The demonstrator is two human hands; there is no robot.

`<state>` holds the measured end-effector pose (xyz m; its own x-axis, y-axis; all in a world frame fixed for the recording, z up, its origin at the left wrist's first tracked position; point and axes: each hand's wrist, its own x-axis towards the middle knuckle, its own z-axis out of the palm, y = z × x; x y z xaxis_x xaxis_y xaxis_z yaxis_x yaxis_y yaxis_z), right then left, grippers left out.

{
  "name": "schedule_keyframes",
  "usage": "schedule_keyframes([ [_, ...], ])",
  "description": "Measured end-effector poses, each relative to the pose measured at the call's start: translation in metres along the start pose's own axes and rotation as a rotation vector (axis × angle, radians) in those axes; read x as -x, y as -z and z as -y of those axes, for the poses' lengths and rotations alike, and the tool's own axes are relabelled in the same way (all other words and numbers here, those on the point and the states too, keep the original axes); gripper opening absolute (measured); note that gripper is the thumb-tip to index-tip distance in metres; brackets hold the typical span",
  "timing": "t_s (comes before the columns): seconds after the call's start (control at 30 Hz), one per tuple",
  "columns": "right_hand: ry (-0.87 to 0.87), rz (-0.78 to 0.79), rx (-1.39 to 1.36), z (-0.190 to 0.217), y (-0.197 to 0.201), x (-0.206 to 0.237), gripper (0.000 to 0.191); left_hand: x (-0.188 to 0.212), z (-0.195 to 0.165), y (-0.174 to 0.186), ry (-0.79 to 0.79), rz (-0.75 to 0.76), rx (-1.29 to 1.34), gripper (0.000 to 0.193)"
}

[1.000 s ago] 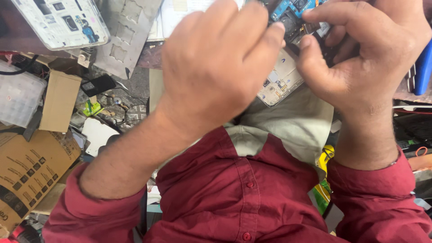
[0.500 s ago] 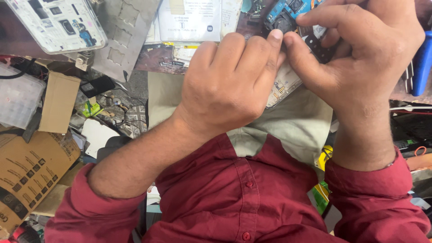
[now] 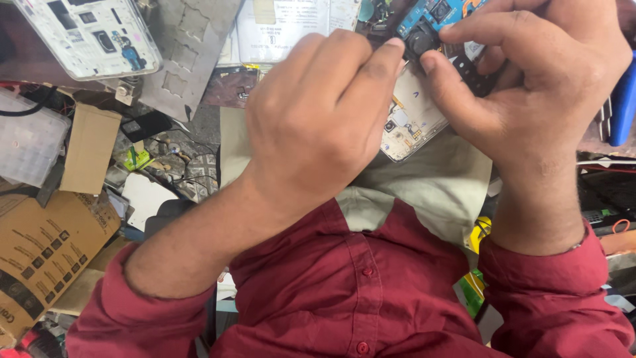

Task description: The person disassembles a small yellow device, then uses tweezers to handle a small cylindrical component. They pick up a disassembled phone motherboard and use pliers to remove a metal bracket from the board, then insert the cylindrical component into the board.

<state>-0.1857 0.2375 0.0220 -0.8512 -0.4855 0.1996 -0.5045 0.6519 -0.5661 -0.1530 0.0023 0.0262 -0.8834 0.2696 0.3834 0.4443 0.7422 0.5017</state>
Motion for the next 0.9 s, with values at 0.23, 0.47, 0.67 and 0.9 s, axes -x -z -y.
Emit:
schedule_keyframes([
  [0.23, 0.005, -0.019, -0.003, -0.001, 0.000, 0.001, 0.018, -0.014, -0.020, -0.001, 0.272, 0.024, 0.016, 0.027],
  [0.47, 0.034, -0.047, -0.029, -0.001, 0.003, 0.006, 0.021, -0.029, -0.024, -0.007, 0.388, 0.096, 0.097, 0.021],
  [0.67, -0.002, -0.014, -0.057, 0.013, 0.028, 0.013, 0.037, -0.037, -0.026, -0.007, 0.487, 0.096, 0.155, 0.019],
  [0.9, 0.048, -0.009, 0.365, 0.032, 0.049, 0.023, 0.075, -0.033, -0.034, -0.003, 0.575, 0.051, 0.401, 0.014],
])
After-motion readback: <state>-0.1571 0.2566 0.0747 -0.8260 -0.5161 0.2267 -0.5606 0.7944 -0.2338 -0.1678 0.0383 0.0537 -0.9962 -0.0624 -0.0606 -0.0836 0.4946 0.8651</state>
